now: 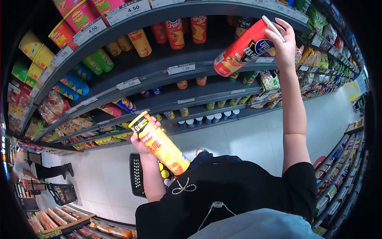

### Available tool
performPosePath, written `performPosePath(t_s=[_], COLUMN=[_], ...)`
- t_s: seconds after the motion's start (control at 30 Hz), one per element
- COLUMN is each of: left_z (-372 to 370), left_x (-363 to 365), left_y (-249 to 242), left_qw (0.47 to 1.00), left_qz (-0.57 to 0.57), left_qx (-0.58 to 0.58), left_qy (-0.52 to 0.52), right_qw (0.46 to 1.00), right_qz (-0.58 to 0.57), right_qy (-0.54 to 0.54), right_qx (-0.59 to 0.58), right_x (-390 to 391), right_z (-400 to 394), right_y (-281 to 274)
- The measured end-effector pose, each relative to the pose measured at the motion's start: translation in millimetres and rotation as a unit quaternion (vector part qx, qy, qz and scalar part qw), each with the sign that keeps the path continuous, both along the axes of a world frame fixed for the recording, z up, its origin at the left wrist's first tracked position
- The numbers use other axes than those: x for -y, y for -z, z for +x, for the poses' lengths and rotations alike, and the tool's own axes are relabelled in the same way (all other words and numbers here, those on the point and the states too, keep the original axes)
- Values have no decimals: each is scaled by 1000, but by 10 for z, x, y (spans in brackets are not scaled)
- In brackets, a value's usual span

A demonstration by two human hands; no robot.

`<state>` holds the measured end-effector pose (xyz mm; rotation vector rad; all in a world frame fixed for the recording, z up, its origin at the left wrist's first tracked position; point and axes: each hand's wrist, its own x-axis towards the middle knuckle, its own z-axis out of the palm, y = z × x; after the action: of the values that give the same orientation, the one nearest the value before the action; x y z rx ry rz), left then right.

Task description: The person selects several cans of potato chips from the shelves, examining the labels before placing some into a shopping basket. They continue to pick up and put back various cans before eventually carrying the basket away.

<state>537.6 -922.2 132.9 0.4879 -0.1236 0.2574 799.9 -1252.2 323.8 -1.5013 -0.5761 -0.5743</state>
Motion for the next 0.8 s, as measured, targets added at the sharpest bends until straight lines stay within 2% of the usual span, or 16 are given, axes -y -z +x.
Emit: performPosePath(t_s=[0.17, 0.2, 0.33, 0.37, 0.4, 0.5, 0.53, 0.6, 0.67, 0.8], left_z=[89, 92, 145, 155, 153, 172, 188, 220, 235, 330], left_x=[-65, -100, -164, -198, -232, -334, -363, -382, -334, -192], left_y=[73, 93, 119, 119, 118, 167, 175, 174, 164, 172], left_qw=[1000, 1000, 999, 998, 997, 988, 985, 981, 974, 960], left_qz=[-14, -8, 7, 16, 25, 46, 53, 65, 75, 128], left_qx=[-6, -9, 1, -3, -9, -24, -21, 1, -16, -21], left_qy=[-1, -4, -40, -58, -75, -147, -163, -182, -211, -247], right_qw=[991, 993, 979, 957, 967, 966, 936, 909, 877, 853], right_qz=[-58, -45, -83, -149, -114, -92, -173, -183, -214, -265], right_qy=[80, 66, 51, 100, 30, -47, 21, -44, -27, -61], right_qx=[96, 88, 181, 227, 225, 236, 307, 371, 429, 445], right_x=[-204, -229, -390, -434, -499, -705, -701, -829, -866, -845], right_z=[80, 98, 163, 157, 184, 248, 285, 268, 313, 380], right_y=[58, 70, 139, 124, 161, 256, 257, 209, 254, 475])
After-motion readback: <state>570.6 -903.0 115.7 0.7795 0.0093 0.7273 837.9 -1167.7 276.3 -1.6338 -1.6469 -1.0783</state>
